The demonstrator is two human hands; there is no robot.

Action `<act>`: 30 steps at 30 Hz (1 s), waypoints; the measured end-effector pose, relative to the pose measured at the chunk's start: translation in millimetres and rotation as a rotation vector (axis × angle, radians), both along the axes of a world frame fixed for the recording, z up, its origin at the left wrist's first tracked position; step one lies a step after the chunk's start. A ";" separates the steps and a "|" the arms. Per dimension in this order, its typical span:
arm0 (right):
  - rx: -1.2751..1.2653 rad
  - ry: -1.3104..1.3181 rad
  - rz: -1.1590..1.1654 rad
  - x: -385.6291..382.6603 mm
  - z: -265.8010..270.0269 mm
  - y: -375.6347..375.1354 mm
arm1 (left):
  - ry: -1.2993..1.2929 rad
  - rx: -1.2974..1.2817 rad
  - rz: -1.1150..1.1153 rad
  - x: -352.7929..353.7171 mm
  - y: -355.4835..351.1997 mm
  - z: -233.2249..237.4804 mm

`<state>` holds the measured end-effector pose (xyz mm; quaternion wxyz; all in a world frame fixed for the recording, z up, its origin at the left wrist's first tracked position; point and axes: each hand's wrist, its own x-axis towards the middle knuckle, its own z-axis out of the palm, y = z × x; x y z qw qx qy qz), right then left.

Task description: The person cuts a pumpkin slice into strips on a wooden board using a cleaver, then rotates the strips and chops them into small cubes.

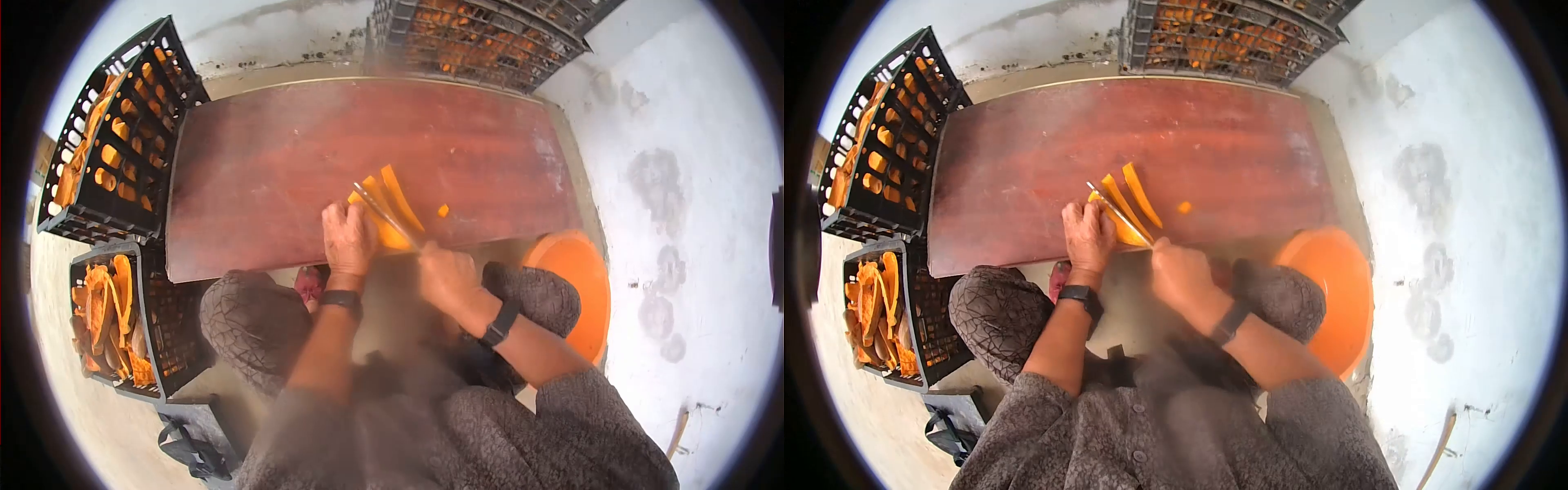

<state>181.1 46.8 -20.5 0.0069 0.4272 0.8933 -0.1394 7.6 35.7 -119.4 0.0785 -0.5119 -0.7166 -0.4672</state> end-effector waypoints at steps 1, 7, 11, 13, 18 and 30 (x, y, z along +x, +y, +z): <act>-0.006 -0.004 -0.017 2.7 -0.9 0.1 | 0.002 0.014 0.013 2.0 -0.2 0.0; 0.060 0.022 -0.003 -0.2 2.0 6.2 | -0.024 0.009 0.022 1.5 -0.6 0.8; 0.004 0.013 -0.063 -1.3 6.1 4.9 | -0.040 0.052 -0.009 -2.7 -0.7 -4.4; -0.031 0.058 -0.095 4.4 6.2 8.8 | -0.016 0.051 -0.020 -2.7 -3.3 -0.1; -0.017 0.135 -0.097 19.4 9.0 16.7 | -0.044 -0.018 -0.102 -2.0 -6.9 3.5; -0.071 0.114 -0.072 7.8 46.8 2.3 | 0.039 -0.012 -0.032 0.9 -2.3 -2.1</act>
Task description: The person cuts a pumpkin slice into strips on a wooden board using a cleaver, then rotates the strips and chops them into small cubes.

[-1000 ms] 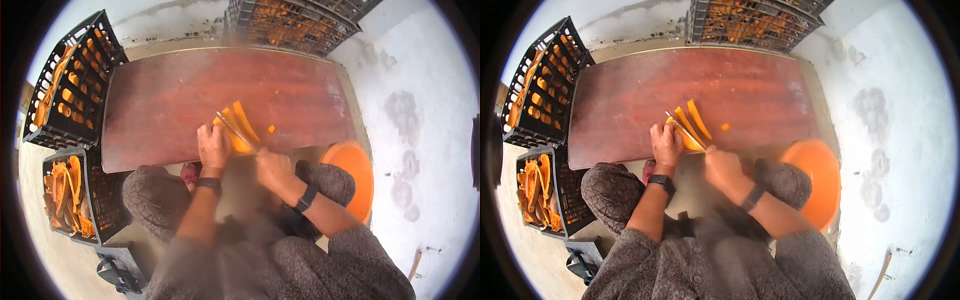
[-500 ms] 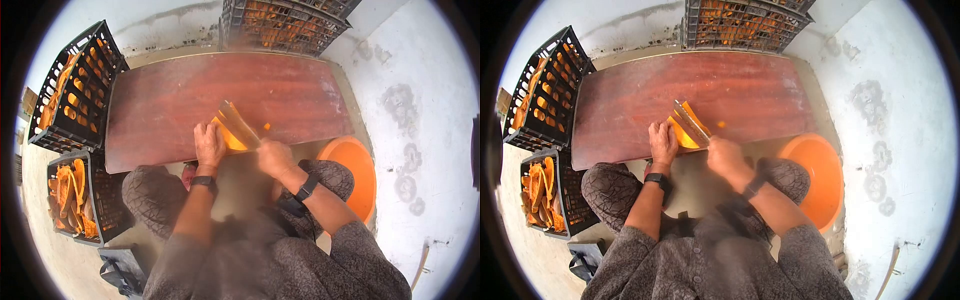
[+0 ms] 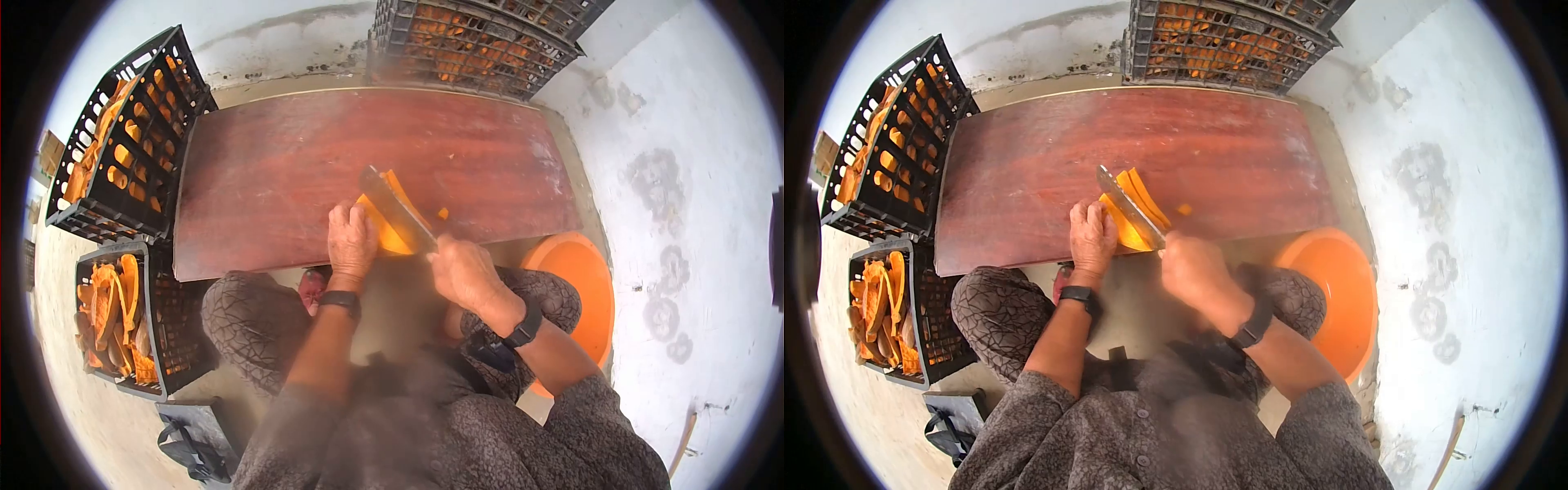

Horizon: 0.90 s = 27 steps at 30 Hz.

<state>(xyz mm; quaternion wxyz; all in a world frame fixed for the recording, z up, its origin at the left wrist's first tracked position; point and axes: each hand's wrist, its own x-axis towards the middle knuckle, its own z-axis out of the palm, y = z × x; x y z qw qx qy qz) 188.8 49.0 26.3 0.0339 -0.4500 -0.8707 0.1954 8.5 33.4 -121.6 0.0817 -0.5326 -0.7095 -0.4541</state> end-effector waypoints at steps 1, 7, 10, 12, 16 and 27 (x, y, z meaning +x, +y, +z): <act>0.000 0.000 0.005 -1.3 0.7 -0.9 | -0.002 0.002 -0.004 0.1 0.1 -0.4; 0.013 -0.035 0.025 -4.3 6.1 -2.8 | -0.028 0.008 -0.001 0.9 1.3 0.4; 0.027 -0.035 0.042 -6.0 6.8 -2.7 | -0.037 0.006 0.004 1.2 0.9 2.2; 0.010 -0.062 0.034 -8.7 10.1 -3.6 | -0.045 0.002 0.008 0.9 0.7 2.0; 0.011 -0.073 0.053 -9.0 10.7 -1.2 | -0.033 -0.026 0.001 -0.9 0.9 0.5; -0.144 -0.184 0.076 -14.6 23.5 13.7 | -0.030 -0.085 -0.005 -3.1 1.8 2.8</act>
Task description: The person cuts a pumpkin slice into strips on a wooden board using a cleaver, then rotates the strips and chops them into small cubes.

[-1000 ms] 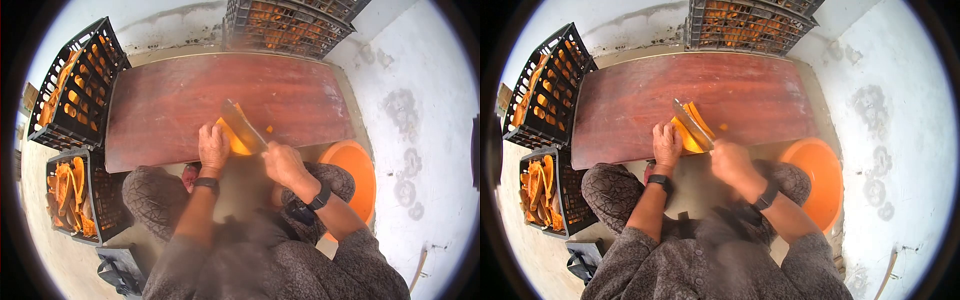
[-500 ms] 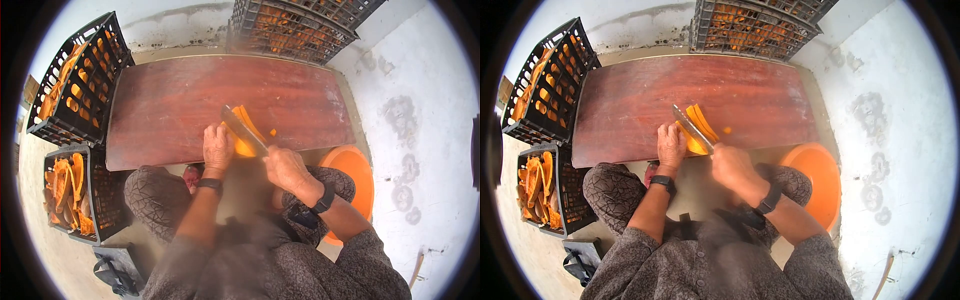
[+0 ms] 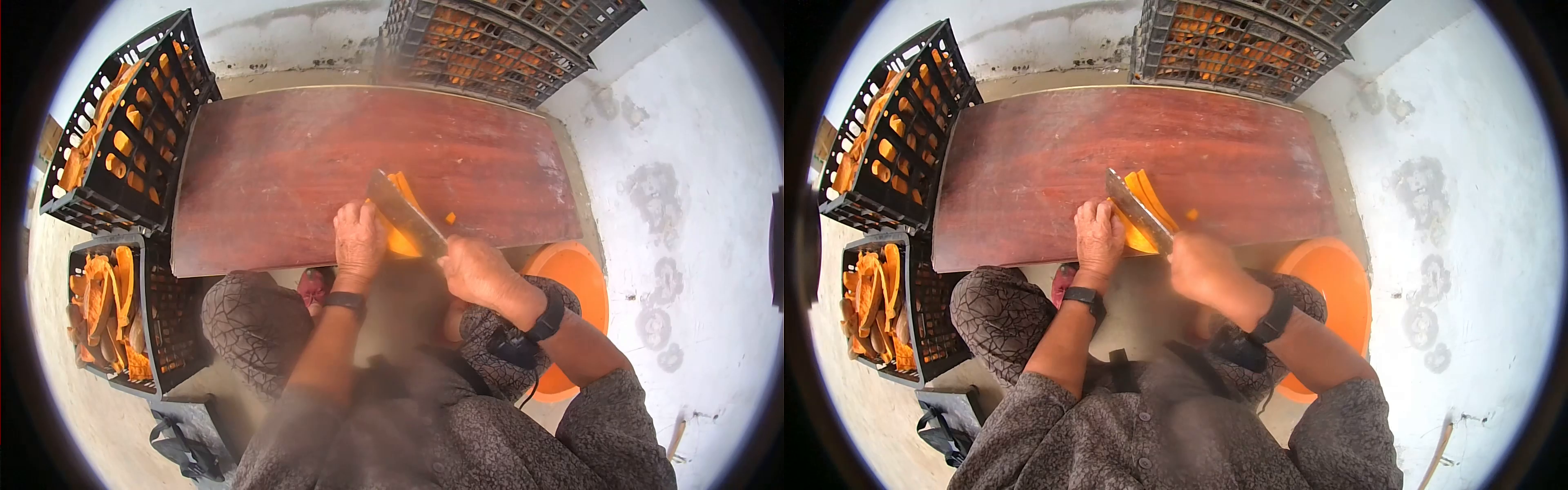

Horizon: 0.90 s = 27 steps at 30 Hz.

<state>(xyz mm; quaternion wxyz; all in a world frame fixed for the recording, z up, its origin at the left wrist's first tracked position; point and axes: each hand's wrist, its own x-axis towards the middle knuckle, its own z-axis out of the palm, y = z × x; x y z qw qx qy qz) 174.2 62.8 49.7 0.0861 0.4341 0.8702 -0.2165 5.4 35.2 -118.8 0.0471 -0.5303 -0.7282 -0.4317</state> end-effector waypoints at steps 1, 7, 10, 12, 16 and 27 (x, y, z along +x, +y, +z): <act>-0.002 -0.001 0.002 -2.9 2.7 2.7 | -0.001 0.019 -0.009 -0.4 0.4 0.3; -0.069 -0.154 -0.039 -18.1 14.3 14.0 | -0.006 0.030 -0.021 -0.8 1.8 0.3; -0.032 -0.146 -0.001 -20.3 10.1 15.4 | -0.013 0.039 -0.020 -1.5 2.0 -0.1; -0.092 -0.176 0.013 -24.5 11.8 17.3 | -0.022 0.044 -0.016 -1.6 3.1 0.9; -0.056 -0.115 -0.010 -23.1 -2.3 16.6 | -0.018 0.064 -0.028 -2.8 2.9 1.7; 0.035 -0.014 -0.009 -32.2 -25.2 17.8 | -0.002 0.052 -0.006 -1.2 4.0 1.7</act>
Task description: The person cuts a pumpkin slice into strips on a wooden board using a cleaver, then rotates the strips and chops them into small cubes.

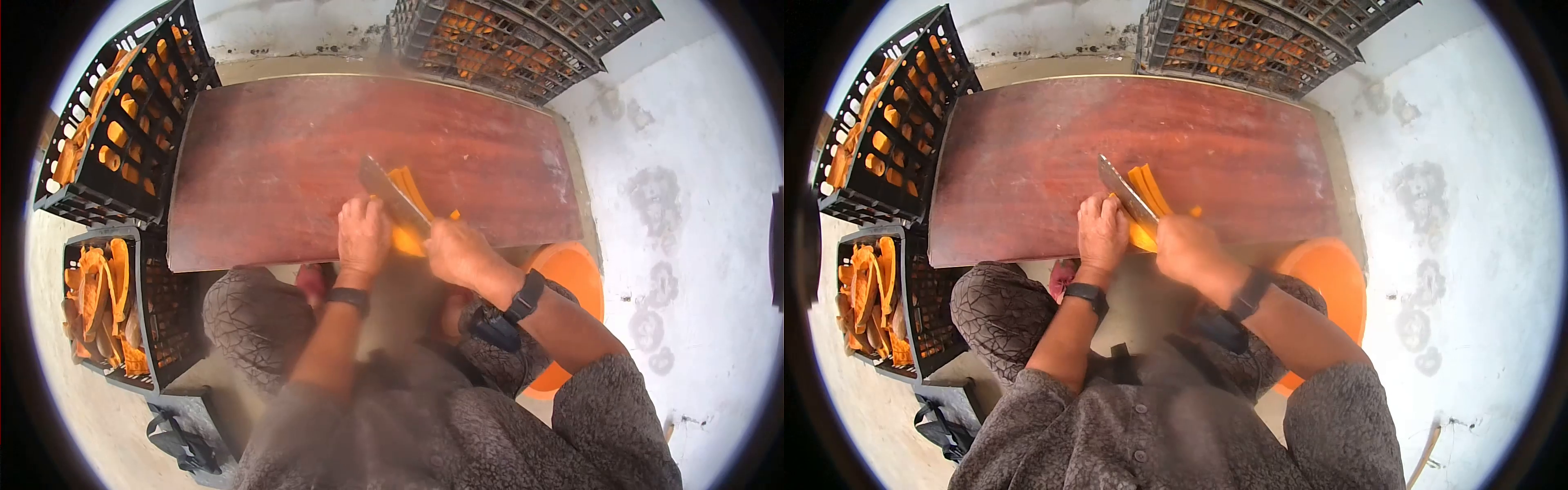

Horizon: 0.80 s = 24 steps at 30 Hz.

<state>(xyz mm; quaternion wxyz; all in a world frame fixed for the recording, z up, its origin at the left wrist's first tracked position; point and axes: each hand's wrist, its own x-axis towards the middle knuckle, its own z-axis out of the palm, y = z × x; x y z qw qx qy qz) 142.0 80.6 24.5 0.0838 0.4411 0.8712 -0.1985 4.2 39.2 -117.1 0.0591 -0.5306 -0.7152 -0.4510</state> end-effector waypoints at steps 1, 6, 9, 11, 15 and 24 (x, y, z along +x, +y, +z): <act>0.000 0.004 0.007 -2.1 2.3 0.1 | 0.003 -0.019 0.007 -0.2 0.2 -2.5; -0.133 -0.138 0.027 3.0 25.8 1.5 | 0.019 0.003 0.017 1.2 1.0 -4.4; -0.107 -0.181 0.016 13.2 21.5 -5.4 | 0.011 0.014 0.020 0.8 1.6 -2.0; -0.071 -0.135 0.017 20.7 10.5 -12.2 | 0.029 -0.003 0.023 0.7 1.8 -5.6; 0.023 0.011 0.010 37.8 -16.6 -18.6 | 0.024 -0.021 -0.009 1.8 3.2 -4.6; 0.060 0.022 -0.013 37.2 -30.8 -31.1 | 0.016 -0.042 0.025 2.1 0.6 -3.4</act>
